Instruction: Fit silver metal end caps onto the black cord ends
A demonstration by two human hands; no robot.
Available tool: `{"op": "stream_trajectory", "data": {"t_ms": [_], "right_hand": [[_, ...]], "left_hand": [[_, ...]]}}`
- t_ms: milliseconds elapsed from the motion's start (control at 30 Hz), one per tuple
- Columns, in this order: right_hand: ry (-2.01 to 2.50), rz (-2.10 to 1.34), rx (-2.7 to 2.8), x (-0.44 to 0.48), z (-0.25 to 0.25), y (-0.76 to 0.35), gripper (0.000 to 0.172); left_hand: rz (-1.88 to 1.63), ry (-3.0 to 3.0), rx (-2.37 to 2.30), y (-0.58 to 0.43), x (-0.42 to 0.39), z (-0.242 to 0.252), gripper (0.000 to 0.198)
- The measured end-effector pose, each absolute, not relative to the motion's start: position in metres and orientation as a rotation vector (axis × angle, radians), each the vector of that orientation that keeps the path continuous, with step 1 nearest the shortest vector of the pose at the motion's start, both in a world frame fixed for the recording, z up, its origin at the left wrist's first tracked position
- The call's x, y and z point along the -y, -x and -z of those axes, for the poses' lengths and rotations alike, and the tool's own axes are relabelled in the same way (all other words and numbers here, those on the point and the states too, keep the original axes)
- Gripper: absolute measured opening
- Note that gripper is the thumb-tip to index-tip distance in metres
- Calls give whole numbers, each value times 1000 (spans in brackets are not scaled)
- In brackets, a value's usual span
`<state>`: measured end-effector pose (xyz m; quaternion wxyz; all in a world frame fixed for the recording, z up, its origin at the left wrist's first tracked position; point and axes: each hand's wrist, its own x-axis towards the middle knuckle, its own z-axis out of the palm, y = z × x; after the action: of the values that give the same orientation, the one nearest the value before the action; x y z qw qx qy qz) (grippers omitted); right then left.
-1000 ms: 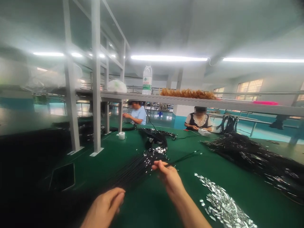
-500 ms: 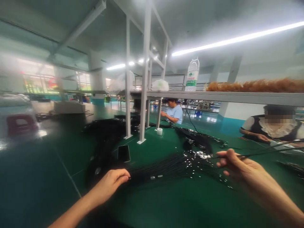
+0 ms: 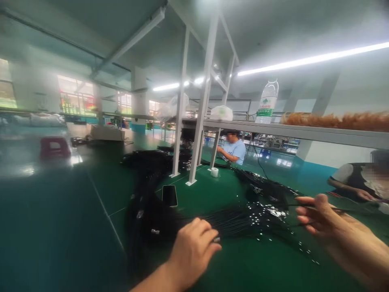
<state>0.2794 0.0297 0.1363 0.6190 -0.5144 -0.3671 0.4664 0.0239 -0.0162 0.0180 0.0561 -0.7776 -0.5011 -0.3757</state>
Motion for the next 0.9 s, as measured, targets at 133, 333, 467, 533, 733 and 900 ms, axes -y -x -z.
{"op": "stream_trajectory", "data": {"t_ms": [133,333,467,533,733,900], "right_hand": [[1199,-1056,877,-46,-114,-300,61],[1177,-1149,874,-54,-105,-303,64],[1119,-1125,879,-48,-118,-293,61],[1112,-1114,858,-43,-124,-288,44],[1021,-1142,819,-35,-122,-279,27],[963,-1099,897,-35,-122,-284,62]], "left_hand": [[1168,2331,1614,-32,15,-15,12],[1236,2421,1844,-16,33,-34,6],[1289,2409,1930,-18,29,-39,19],[1292,2407,1931,-18,27,-39,19],[1243,2542,1939,-26,27,-43,17],[1184,2470,2017,-28,19,-48,16]]}}
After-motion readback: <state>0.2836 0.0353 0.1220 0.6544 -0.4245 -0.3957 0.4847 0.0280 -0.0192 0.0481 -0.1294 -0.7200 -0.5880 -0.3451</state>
